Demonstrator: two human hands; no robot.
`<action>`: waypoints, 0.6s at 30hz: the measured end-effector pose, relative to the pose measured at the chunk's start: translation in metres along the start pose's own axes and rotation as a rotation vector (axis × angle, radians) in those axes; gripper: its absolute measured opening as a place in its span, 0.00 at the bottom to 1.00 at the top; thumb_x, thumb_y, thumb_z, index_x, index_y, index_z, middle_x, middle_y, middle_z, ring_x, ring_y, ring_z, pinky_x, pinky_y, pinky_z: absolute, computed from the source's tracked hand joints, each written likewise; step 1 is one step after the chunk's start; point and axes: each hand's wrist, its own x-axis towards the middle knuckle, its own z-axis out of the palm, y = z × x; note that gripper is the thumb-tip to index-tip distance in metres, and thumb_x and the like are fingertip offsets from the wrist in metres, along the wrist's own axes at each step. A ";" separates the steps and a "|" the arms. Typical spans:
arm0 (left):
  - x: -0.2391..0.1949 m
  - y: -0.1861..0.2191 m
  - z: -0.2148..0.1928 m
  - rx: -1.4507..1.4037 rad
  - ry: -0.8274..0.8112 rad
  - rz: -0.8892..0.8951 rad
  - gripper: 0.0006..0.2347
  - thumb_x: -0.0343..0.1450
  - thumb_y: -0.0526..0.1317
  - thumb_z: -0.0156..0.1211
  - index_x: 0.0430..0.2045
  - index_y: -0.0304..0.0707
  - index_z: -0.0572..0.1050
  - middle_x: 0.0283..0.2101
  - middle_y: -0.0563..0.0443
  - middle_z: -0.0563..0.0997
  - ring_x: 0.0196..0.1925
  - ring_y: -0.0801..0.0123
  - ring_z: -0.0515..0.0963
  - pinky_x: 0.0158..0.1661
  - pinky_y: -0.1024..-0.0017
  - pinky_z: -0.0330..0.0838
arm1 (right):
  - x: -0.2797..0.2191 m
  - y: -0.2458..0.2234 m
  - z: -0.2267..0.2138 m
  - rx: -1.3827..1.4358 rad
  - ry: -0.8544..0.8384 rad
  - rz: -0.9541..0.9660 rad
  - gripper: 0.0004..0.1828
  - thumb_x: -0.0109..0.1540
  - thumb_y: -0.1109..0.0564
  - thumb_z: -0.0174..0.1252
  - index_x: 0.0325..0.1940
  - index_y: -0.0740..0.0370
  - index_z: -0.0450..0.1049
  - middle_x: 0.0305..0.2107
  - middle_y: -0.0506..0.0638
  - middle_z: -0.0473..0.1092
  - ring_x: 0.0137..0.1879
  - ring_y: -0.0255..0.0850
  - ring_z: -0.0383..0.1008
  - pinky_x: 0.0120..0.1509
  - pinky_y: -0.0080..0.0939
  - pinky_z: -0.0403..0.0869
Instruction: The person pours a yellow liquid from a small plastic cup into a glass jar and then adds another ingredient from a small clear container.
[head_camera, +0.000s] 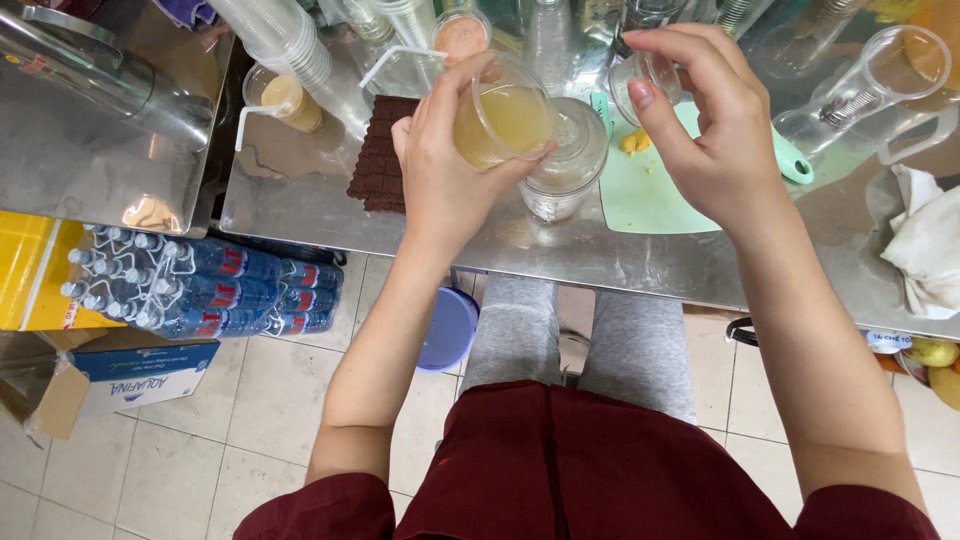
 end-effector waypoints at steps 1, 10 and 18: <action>0.000 0.000 0.000 0.001 0.001 -0.001 0.33 0.59 0.52 0.84 0.56 0.56 0.69 0.54 0.67 0.80 0.56 0.69 0.82 0.51 0.66 0.57 | 0.000 0.000 0.000 -0.005 -0.002 0.006 0.13 0.78 0.67 0.53 0.67 0.72 0.70 0.55 0.61 0.65 0.56 0.48 0.65 0.59 0.45 0.66; 0.002 -0.001 -0.002 0.010 0.000 0.004 0.33 0.59 0.51 0.84 0.56 0.55 0.68 0.54 0.66 0.80 0.58 0.68 0.80 0.51 0.65 0.56 | 0.000 0.003 0.000 -0.048 -0.008 0.006 0.13 0.77 0.63 0.54 0.66 0.70 0.70 0.56 0.60 0.66 0.57 0.48 0.65 0.59 0.46 0.65; 0.003 -0.001 -0.003 0.004 -0.007 0.005 0.33 0.60 0.52 0.84 0.56 0.56 0.68 0.54 0.66 0.79 0.58 0.69 0.80 0.51 0.65 0.56 | 0.000 0.006 0.002 -0.051 -0.013 0.028 0.13 0.78 0.61 0.53 0.67 0.67 0.71 0.56 0.59 0.66 0.50 0.44 0.64 0.49 0.40 0.65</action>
